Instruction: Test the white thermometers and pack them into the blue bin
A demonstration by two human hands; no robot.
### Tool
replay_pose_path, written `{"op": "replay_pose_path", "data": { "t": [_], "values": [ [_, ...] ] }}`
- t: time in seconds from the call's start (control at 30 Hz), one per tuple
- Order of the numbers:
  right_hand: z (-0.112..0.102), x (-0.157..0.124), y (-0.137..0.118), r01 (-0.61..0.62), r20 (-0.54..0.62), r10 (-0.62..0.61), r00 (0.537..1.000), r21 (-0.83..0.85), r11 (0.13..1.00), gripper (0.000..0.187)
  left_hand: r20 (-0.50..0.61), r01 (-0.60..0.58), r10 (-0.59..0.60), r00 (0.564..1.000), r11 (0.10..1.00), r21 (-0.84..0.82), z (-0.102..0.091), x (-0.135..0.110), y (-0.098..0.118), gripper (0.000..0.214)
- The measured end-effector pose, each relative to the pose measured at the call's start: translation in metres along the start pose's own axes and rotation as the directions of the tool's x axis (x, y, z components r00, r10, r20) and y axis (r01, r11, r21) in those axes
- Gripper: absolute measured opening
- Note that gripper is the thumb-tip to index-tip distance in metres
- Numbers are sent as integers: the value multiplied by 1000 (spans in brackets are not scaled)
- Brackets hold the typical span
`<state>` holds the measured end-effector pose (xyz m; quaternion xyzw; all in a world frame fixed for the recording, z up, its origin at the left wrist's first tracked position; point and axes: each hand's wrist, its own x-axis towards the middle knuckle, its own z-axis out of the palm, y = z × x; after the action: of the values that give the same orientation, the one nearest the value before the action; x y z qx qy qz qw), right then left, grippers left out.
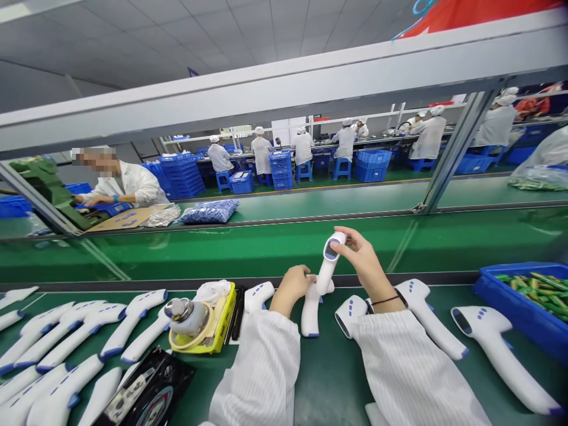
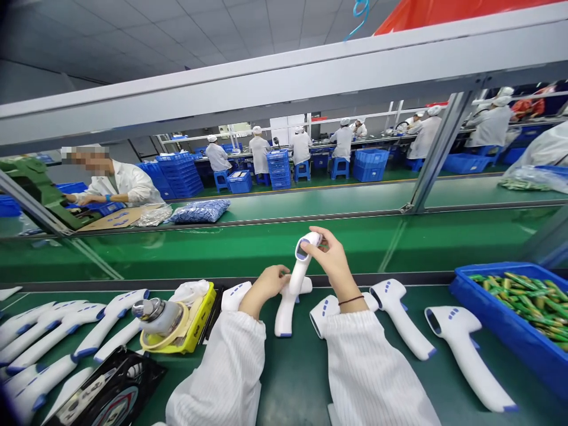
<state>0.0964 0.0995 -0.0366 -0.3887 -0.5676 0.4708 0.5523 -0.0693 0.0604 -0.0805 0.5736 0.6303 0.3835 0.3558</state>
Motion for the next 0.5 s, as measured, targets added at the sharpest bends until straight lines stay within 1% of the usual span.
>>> {"op": "replay_pose_path", "data": {
  "t": [0.03,0.07,0.13,0.2,0.23,0.27,0.33,0.37,0.5],
  "values": [
    [2,-1,0,1,14,-2,1000,21,1000,56,-46,-21,20,999,1000,-22,-1,-3,6,31],
    [4,-2,0,7,22,-8,1000,40,999,56,-68,-55,51,996,996,-65,-2,-6,15,40],
    [8,-4,-1,31,35,-34,999,78,996,54,-22,-159,158,987,967,-201,-3,-17,34,53],
    [12,-7,-3,56,63,-65,996,134,989,52,19,-268,287,958,915,-303,-3,-30,52,61],
    [14,-9,-4,65,87,-81,993,170,983,52,2,-316,333,943,896,-311,-2,-36,60,66],
    [16,-12,-6,71,111,-96,989,211,975,53,-44,-359,362,931,889,-283,-1,-42,66,68],
    [20,-16,-10,66,143,-112,983,295,953,54,-149,-408,384,911,894,-187,0,-51,75,65],
    [21,-19,-13,57,148,-112,983,333,941,53,-170,-421,394,903,891,-170,0,-55,79,62],
    [25,-26,-20,-14,162,-76,984,494,869,32,-139,-453,431,892,860,-237,0,-68,89,57]
  ]
}}
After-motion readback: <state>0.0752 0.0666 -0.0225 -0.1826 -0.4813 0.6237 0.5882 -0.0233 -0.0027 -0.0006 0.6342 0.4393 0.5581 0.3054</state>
